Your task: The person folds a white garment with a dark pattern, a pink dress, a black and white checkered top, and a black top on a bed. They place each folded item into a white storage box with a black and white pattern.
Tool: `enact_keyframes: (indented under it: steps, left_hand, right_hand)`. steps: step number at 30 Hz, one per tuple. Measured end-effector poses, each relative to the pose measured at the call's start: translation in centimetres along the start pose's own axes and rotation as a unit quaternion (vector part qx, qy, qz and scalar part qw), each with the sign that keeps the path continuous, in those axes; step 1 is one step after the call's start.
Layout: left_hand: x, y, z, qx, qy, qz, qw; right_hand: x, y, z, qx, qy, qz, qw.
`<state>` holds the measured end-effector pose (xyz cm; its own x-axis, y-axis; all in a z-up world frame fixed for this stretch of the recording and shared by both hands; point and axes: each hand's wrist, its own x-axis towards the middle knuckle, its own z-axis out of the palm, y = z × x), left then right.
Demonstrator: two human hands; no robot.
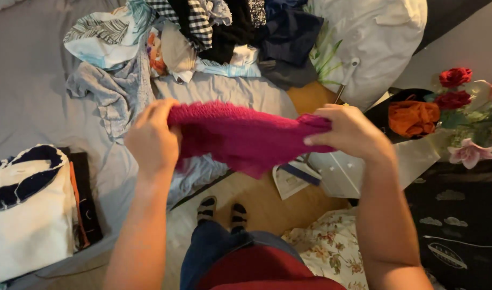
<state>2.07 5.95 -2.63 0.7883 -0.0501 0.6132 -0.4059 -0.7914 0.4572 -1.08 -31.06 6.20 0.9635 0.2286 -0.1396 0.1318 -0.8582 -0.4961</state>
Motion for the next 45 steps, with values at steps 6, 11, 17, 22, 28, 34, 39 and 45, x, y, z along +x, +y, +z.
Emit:
enact_keyframes:
  steps: [6, 11, 17, 22, 28, 34, 39, 45]
  left_hand:
    - [5.5, -4.8, 7.7, 0.164, -0.150, -0.172, 0.960]
    - [12.6, -1.6, 7.2, -0.154, 0.113, -0.036, 0.981]
    - [13.7, -0.4, -1.0, -0.230, 0.216, 0.105, 0.943]
    - [4.5, -11.0, -3.8, -0.078, 0.126, 0.085, 0.985]
    - [-11.2, -25.0, 0.7, 0.253, -0.059, -0.197, 0.945]
    - [-18.5, -24.5, 6.2, 0.194, -0.174, -0.291, 0.921]
    - [-15.0, -22.4, 7.5, 0.126, -0.239, -0.248, 0.931]
    - [-7.0, -22.5, 9.5, 0.129, -0.261, -0.175, 0.941]
  right_hand:
    - [7.3, 8.4, 7.1, 0.233, 0.338, -0.040, 0.911]
    - [6.1, 3.8, 0.6, -0.042, 0.539, -0.124, 0.832]
    - [-1.9, -0.9, -0.5, 0.103, 0.512, -0.121, 0.844]
    - [-0.8, -7.3, 7.8, 0.051, 0.157, -0.235, 0.958]
    - [4.8, -2.9, 25.3, 0.204, -0.190, -0.308, 0.910]
    - [10.5, 1.4, 28.9, 0.150, -0.145, -0.219, 0.953]
    - [15.8, 4.4, 29.6, 0.134, -0.009, -0.137, 0.981]
    - [21.2, 7.9, 29.3, 0.187, 0.118, 0.021, 0.975]
